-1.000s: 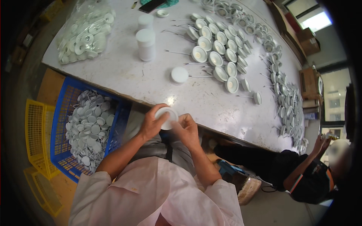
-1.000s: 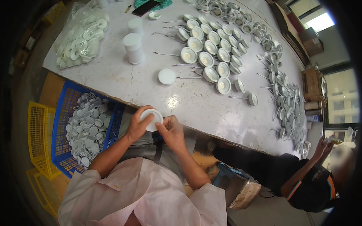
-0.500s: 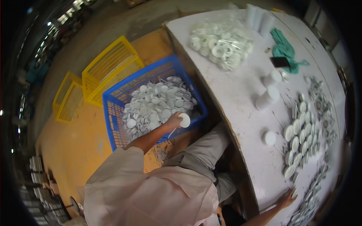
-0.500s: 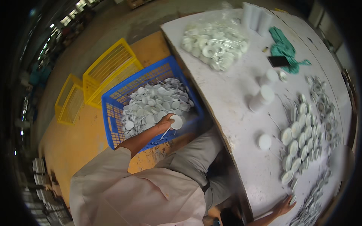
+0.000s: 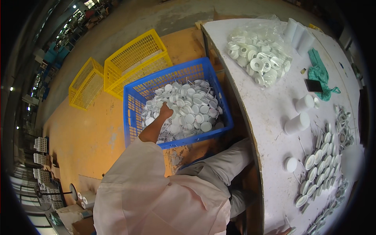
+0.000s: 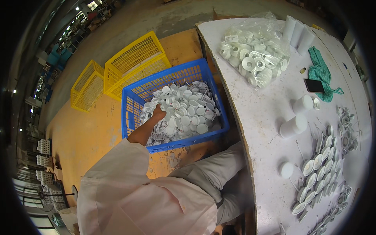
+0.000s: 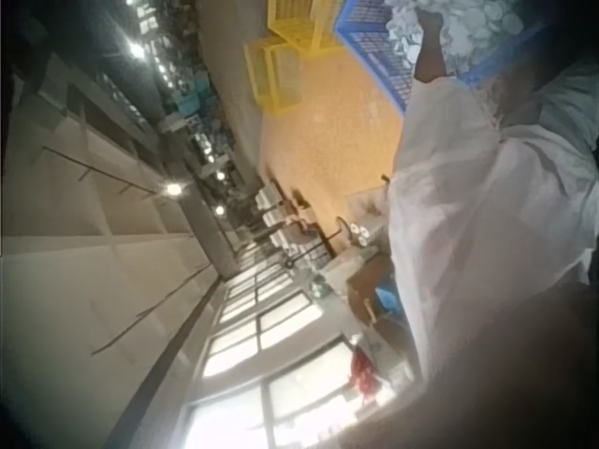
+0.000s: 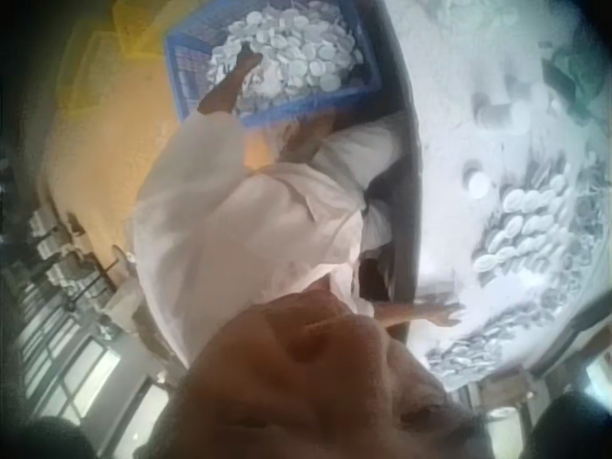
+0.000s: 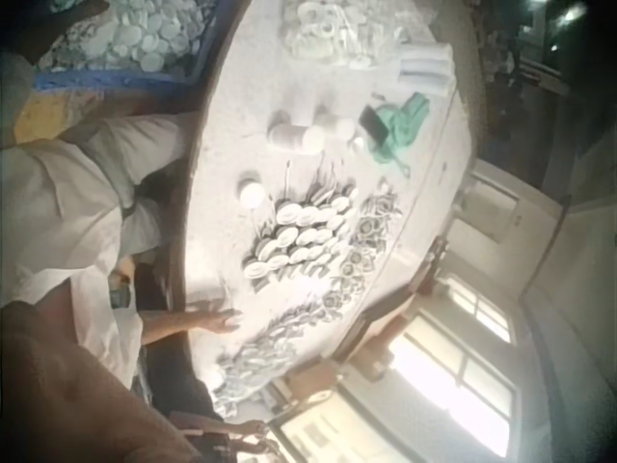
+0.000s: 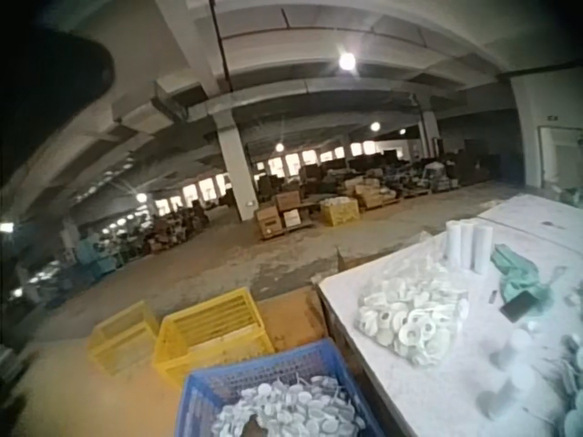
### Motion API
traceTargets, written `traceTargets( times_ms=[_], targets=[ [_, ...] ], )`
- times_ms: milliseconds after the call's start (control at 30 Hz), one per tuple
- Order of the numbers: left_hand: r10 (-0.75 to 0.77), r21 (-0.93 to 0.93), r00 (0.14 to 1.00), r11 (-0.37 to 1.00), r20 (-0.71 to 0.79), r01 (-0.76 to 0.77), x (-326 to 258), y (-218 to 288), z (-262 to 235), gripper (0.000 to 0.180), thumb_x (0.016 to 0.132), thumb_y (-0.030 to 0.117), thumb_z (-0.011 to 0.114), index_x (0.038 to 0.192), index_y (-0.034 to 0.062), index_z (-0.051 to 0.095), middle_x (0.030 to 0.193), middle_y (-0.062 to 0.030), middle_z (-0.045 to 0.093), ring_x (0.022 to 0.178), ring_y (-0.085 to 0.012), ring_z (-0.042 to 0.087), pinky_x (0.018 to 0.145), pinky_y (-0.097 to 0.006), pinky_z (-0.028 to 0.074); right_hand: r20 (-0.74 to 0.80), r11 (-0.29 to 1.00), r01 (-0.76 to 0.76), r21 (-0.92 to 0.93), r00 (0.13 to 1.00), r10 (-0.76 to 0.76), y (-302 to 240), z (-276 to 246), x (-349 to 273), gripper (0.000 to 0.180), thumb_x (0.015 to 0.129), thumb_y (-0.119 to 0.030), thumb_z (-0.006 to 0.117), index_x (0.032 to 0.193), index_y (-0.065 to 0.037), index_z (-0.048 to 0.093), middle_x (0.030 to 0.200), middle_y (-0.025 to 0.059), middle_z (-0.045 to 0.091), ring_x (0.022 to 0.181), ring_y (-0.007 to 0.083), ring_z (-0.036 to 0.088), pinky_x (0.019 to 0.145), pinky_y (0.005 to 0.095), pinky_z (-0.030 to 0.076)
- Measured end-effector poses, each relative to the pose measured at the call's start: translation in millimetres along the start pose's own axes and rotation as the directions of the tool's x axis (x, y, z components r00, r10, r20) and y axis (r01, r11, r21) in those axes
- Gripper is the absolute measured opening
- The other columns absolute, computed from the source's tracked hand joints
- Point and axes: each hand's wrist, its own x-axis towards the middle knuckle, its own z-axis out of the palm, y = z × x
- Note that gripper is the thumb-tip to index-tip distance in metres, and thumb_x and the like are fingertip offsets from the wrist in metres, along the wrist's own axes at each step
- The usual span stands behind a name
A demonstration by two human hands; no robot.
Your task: The person assembles circular light fixtures by picking up lamp bases from a bin, pressing round diffuser covers onto each base by hand, and placing the assembled fixtures onto the table.
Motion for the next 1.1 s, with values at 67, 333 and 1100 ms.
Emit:
traceTargets(
  times_ms=[67,333,1100],
  targets=[
    [0.204,-0.035,0.979,0.978,0.004,-0.204,-4,-8,4,0.042,0.076,0.013,0.061,0.116,0.0019,0.057,0.111,-0.0221,0.062,0.106,-0.0391,0.058,0.091,-0.041,0.046,-0.037,0.994,0.075,0.076,0.997,-0.072,-18,12,-12,0.059,0.084,-0.024,0.074,0.127,0.008,0.049,0.112,0.0227,0.062,0.099,0.0264,0.062,0.087,0.0347,0.051],
    [0.781,-0.775,-0.035,0.611,0.623,-0.163,-296,227,17,0.053,0.087,0.005,0.061,0.136,0.0013,0.041,0.138,-0.0140,0.048,0.125,-0.0229,0.050,0.098,-0.037,0.045,0.480,0.986,-0.050,0.158,0.877,-0.032,-188,52,-115,0.070,0.078,-0.006,0.071,0.140,-0.001,0.039,0.140,0.0149,0.043,0.125,0.0282,0.046,0.105,0.0395,0.038],
    [0.675,-0.663,-0.055,0.735,0.736,0.139,-345,247,52,0.076,0.071,-0.002,0.071,0.137,0.0017,0.036,0.123,-0.0077,0.052,0.116,-0.0158,0.051,0.098,-0.032,0.044,0.527,0.985,-0.161,-0.064,0.833,0.171,-232,167,-83,0.037,0.080,-0.031,0.072,0.096,0.001,0.061,0.084,0.0111,0.067,0.070,0.0225,0.064,0.068,0.0333,0.050]
  ],
)
